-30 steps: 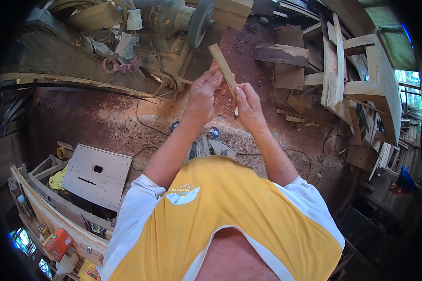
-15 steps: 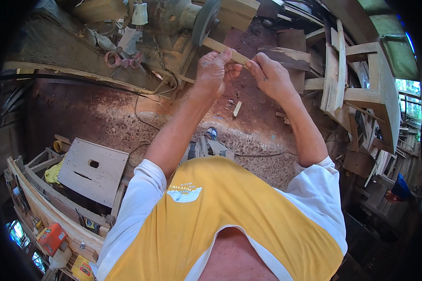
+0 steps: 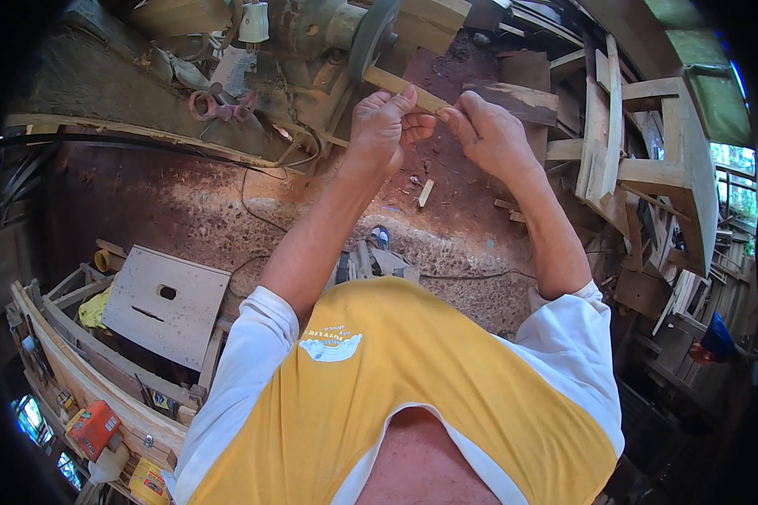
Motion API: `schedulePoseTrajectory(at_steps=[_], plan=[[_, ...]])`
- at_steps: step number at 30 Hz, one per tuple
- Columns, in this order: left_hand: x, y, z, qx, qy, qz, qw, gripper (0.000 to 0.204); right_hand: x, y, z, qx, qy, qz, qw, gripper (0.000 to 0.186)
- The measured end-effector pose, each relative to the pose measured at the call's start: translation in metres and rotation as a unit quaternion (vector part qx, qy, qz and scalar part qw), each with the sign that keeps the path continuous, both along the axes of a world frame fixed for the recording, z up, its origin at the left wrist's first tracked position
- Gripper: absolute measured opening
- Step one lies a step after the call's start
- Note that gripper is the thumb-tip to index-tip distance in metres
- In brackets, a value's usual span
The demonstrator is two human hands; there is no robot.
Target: The person measures a wooden board with a tape measure, cuts a wooden strip using a hand saw, grinds the piece on a bench grinder, and marks it on the board with a pen.
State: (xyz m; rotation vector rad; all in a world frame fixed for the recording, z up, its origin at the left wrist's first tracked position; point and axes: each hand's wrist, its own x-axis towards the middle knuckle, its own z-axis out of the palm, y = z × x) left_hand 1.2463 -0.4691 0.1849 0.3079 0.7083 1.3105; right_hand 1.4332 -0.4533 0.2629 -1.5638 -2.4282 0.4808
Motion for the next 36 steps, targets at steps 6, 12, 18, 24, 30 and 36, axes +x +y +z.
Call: schedulePoseTrajectory(at_steps=[6,12,18,24,30,36], plan=[[0.000,-0.001,0.008,0.002,0.004,0.004,1.000,0.018,0.000,0.002,0.003,0.005,0.001,0.013,1.000,0.038],[-0.003,-0.004,0.003,-0.011,-0.003,0.004,1.000,0.017,-0.001,0.003,0.005,-0.010,-0.029,0.021,0.999,0.043],[-0.002,-0.002,0.003,-0.011,-0.006,0.007,1.000,0.017,0.000,0.007,0.006,-0.017,-0.039,0.024,0.999,0.043],[-0.001,-0.002,0.006,-0.009,0.000,0.012,1.000,0.018,0.001,0.010,0.007,-0.014,-0.042,0.027,0.999,0.043],[-0.001,-0.004,0.005,-0.008,0.005,0.015,1.000,0.016,0.004,0.011,-0.001,0.001,-0.002,0.033,0.999,0.043],[0.005,-0.016,0.003,0.044,0.060,-0.012,0.997,0.018,0.004,-0.023,-0.062,-0.193,0.296,-0.035,0.935,0.031]])
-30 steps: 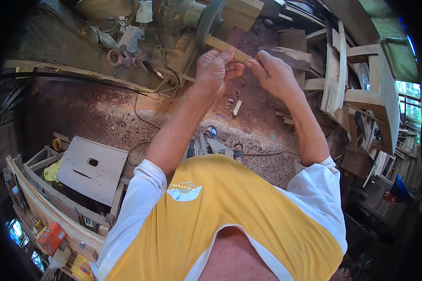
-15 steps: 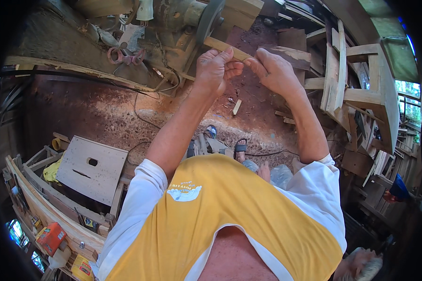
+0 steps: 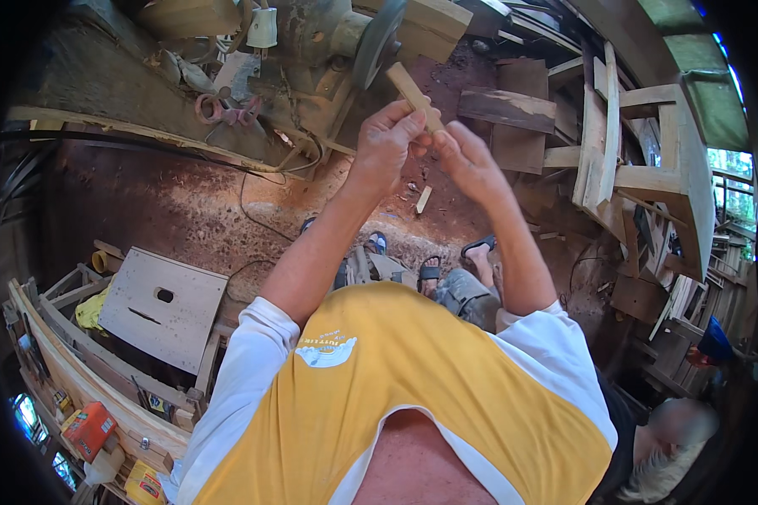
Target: The person measures a wooden board with a tape measure, cuts a wooden strip using a hand saw, grinds the piece on a bench grinder, and marks it on the board with a pen.
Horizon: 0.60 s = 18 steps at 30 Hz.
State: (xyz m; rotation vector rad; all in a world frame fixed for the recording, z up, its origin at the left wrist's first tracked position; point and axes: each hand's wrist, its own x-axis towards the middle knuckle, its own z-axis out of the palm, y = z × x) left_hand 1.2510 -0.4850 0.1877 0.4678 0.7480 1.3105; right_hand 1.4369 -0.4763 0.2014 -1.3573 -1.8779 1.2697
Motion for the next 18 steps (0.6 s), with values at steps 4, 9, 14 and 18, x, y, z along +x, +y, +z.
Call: schedulePoseTrajectory(at_steps=[4,9,14,18], plan=[[-0.011,-0.014,-0.018,0.051,0.071,-0.010,0.996,0.027,-0.037,-0.031,-0.027,-0.128,0.189,-0.033,0.973,0.036],[-0.034,-0.029,-0.035,0.046,0.135,0.028,0.989,0.025,-0.069,-0.036,-0.062,-0.154,0.200,-0.004,0.968,0.046],[-0.058,-0.030,-0.037,-0.012,0.202,0.023,0.979,0.030,-0.099,-0.038,-0.104,-0.189,0.285,-0.015,0.939,0.052],[-0.071,-0.028,-0.050,0.036,0.224,0.072,0.971,0.031,-0.131,-0.042,-0.124,-0.200,0.351,-0.045,0.913,0.056]])
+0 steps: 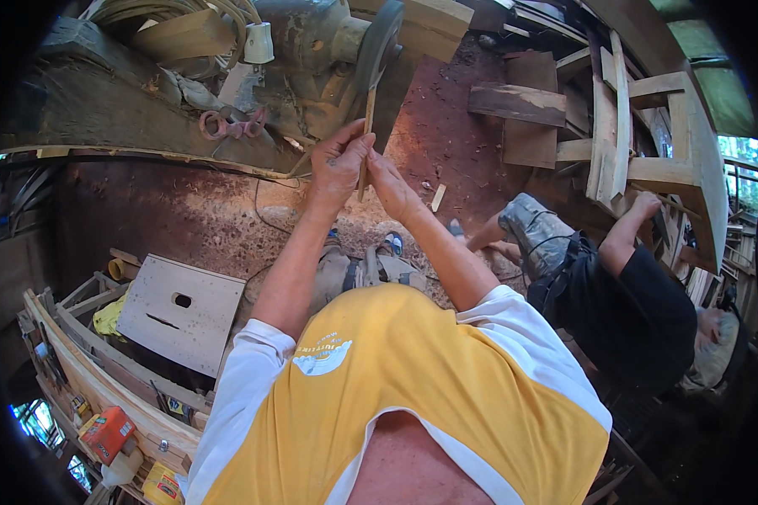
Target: The person measures a wooden board with a tape measure, cuts a wooden strip using a hand saw, grinds the piece on a bench grinder, and marks it on the board with a pen.
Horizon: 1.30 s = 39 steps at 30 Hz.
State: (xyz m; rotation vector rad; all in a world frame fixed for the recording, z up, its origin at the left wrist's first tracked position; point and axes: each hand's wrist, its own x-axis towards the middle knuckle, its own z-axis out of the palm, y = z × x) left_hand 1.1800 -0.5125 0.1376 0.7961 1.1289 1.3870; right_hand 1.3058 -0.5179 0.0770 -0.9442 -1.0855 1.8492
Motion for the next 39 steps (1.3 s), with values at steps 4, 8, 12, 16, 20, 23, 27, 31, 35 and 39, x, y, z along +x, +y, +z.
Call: schedulePoseTrajectory(at_steps=[4,8,12,16,20,23,27,31,35,39], plan=[[-0.011,0.004,0.001,0.012,0.010,-0.008,1.000,0.031,-0.010,0.002,-0.010,0.014,-0.023,0.016,0.999,0.060],[-0.015,0.007,0.003,0.007,0.035,-0.021,0.999,0.031,-0.010,0.004,-0.008,-0.046,-0.013,0.039,0.998,0.066],[-0.014,0.008,0.000,0.005,0.036,-0.034,0.999,0.032,-0.019,0.002,-0.028,-0.068,0.010,-0.018,0.997,0.067],[-0.015,0.001,-0.009,0.021,0.067,0.003,0.998,0.027,-0.023,-0.005,-0.006,-0.096,0.058,0.020,0.994,0.065],[-0.007,0.003,0.014,0.056,0.141,-0.027,0.988,0.026,-0.010,-0.016,0.028,-0.108,0.107,0.009,0.988,0.057],[-0.007,0.007,0.024,0.033,0.119,-0.078,0.989,0.024,0.009,-0.024,0.038,-0.029,0.047,0.023,0.998,0.049],[-0.006,0.011,0.031,-0.102,-0.073,-0.150,0.981,0.031,0.013,-0.033,0.042,0.038,-0.059,0.045,0.997,0.049],[0.008,0.009,0.036,0.001,0.100,-0.154,0.983,0.035,-0.009,-0.042,0.047,0.297,-0.208,-0.096,0.927,0.051],[0.001,0.015,0.030,-0.077,0.098,-0.099,0.987,0.037,-0.028,-0.047,0.065,0.231,-0.357,-0.058,0.903,0.072],[-0.009,0.016,0.038,-0.095,0.053,-0.114,0.988,0.036,-0.038,-0.043,0.065,0.237,-0.411,-0.019,0.880,0.082]])
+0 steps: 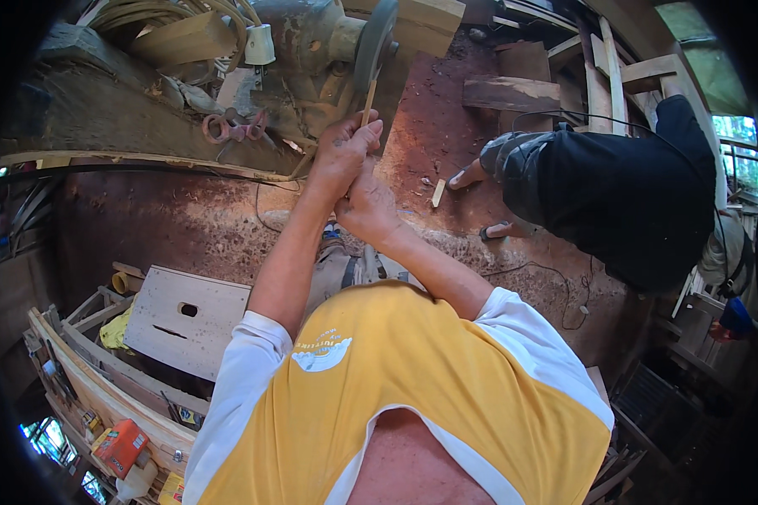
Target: The person measures a wooden board with a tape measure, cuts a wooden strip using a hand saw, grinds the piece on a bench grinder, and marks it on the board with a pen.
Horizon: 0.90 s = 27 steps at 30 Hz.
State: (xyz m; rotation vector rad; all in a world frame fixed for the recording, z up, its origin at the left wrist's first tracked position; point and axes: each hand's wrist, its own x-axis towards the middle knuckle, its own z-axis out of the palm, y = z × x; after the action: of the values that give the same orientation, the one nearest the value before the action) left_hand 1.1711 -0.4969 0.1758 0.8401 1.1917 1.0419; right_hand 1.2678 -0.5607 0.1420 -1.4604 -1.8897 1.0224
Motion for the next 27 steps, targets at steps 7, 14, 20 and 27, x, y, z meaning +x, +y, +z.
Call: schedulePoseTrajectory(at_steps=[7,14,20,27], plan=[[0.002,-0.003,-0.003,0.019,-0.010,0.013,1.000,0.035,-0.001,-0.004,-0.006,0.006,-0.021,0.011,1.000,0.084],[-0.009,-0.001,0.002,0.010,-0.021,0.009,1.000,0.039,-0.003,-0.006,-0.021,0.045,-0.002,0.056,0.997,0.079],[-0.016,-0.041,-0.017,0.067,0.059,0.030,0.996,0.041,0.024,-0.022,-0.015,-0.032,0.229,0.124,0.965,0.064],[-0.001,-0.095,0.035,0.097,-0.037,0.102,0.989,0.039,0.042,-0.032,0.038,-0.002,0.185,0.176,0.967,0.043]])
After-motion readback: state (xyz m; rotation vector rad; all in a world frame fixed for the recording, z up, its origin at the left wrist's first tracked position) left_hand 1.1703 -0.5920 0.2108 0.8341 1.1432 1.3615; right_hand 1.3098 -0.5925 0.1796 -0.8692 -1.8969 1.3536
